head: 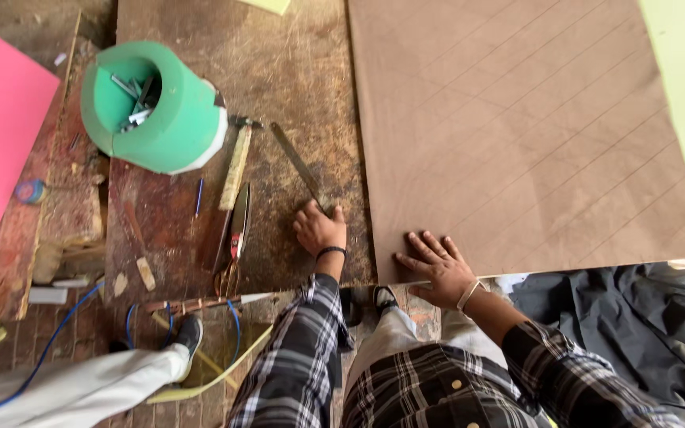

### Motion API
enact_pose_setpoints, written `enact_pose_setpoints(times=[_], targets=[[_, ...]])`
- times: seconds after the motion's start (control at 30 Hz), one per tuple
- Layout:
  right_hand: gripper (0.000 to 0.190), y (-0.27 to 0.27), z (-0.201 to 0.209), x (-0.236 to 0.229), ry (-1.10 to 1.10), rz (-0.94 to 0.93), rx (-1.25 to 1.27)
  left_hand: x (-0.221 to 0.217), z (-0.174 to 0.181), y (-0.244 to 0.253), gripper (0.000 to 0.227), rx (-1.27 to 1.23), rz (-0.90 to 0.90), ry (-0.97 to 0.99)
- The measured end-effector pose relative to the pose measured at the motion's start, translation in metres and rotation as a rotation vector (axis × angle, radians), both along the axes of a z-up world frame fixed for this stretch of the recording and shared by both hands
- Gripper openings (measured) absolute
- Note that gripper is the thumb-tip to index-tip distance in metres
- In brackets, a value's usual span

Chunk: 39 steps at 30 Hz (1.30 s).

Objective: The person handles a black fabric sheet, then places a brown patterned fabric over a yellow foam sheet on a workbench. They use a metal ruler to align the layers and a spray gun to apply adhesive to the foam. The person presses the layers together and flips the assembly to continue working on the other side.

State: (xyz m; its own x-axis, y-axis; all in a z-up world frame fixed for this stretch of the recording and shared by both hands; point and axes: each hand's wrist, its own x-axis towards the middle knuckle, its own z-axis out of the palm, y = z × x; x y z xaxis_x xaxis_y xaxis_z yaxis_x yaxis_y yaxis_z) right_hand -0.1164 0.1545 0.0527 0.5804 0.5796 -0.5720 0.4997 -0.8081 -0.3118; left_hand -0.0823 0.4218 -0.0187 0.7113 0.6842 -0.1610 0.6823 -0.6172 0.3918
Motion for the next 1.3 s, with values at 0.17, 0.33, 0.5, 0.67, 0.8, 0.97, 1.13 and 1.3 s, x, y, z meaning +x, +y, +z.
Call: enact_pose_setpoints(times=[0.17,0.33,0.5,0.67,0.8,0.97,1.13,1.3], targets=[[0.051,-0.005,-0.014,0.005,-0.027,-0.171,0.212,0.007,-0.026,0.001,0.036,-0.206,0.148,-0.064],[0.042,0.011,-0.01,0.044,0.066,-0.542,0.438,0.029,-0.026,-0.018,0.039,-1.102,0.372,-0.396],[0.052,0.026,0.007,0.138,0.569,-0.938,0.77,0.083,0.008,-0.086,0.028,-1.466,0.306,-0.373],[0.047,-0.015,0.006,0.218,0.472,-0.905,0.676,0.159,0.031,-0.137,0.022,-1.517,0.199,-0.377],[0.031,-0.075,-0.008,0.3,0.335,-0.925,0.797,0.218,0.031,-0.158,0.025,-1.187,-0.131,-0.294],[0.026,-0.123,-0.02,0.422,0.171,-0.967,0.624,0.312,0.008,-0.143,0.042,-0.237,-0.539,-0.27],[0.02,-0.105,-0.031,0.533,-0.167,-0.719,0.524,0.443,-0.022,-0.08,0.088,0.043,-0.601,0.08],[0.021,-0.078,-0.071,0.631,-0.315,-0.581,0.434,0.533,-0.058,-0.02,0.095,0.159,-0.534,0.103]])
